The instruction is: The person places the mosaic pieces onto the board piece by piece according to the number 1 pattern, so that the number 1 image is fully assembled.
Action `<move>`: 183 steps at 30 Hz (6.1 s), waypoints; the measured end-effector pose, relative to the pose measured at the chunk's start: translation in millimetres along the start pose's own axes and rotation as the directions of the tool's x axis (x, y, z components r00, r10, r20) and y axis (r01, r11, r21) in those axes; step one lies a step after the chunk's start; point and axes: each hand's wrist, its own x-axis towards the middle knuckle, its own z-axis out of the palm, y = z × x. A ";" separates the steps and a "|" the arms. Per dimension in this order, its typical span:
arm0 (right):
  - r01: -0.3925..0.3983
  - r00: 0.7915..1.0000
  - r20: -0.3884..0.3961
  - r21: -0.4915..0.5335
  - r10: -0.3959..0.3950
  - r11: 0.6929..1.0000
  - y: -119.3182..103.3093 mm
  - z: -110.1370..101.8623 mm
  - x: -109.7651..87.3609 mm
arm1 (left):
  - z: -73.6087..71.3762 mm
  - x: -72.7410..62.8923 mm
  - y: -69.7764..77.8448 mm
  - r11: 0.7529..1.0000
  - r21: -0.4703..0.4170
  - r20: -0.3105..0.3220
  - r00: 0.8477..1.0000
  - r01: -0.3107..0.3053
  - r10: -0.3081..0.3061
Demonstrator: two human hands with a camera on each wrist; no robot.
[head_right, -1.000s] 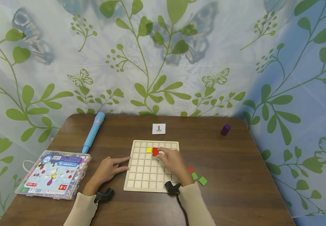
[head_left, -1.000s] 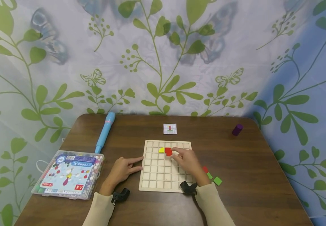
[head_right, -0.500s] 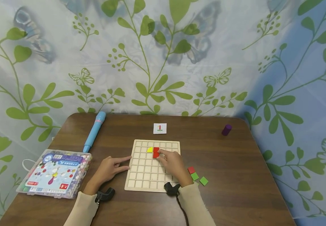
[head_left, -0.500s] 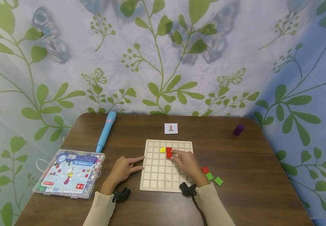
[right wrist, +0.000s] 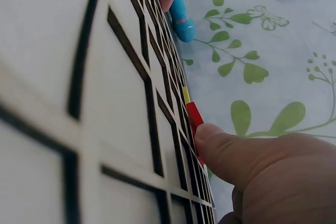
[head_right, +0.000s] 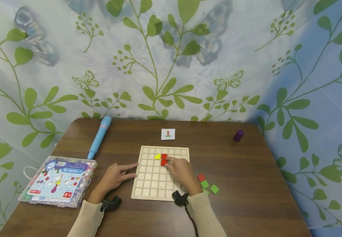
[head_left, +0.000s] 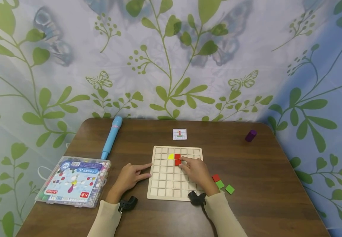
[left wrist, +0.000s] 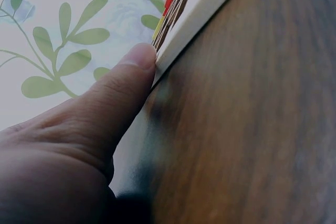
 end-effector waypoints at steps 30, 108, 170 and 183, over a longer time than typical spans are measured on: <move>-0.044 0.999 -0.010 -0.038 0.044 0.998 -0.7 3.9 -1.0 | 0.5 0.4 0.8 1.000 -0.020 -0.002 1.000 -0.008 0.008; -0.182 0.949 -0.248 0.083 0.197 0.980 81.2 -71.7 -100.7 | -3.7 0.2 0.5 1.000 -0.007 -0.031 0.999 -0.019 0.019; -0.276 0.953 -0.167 -0.126 0.254 0.953 69.8 -59.1 -102.9 | -0.6 -1.1 2.6 1.000 -0.007 -0.024 1.000 -0.013 0.013; -0.265 0.952 -0.189 -0.120 0.240 0.957 70.0 -58.3 -102.8 | 0.3 -1.3 0.0 1.000 -0.008 -0.015 1.000 -0.010 0.009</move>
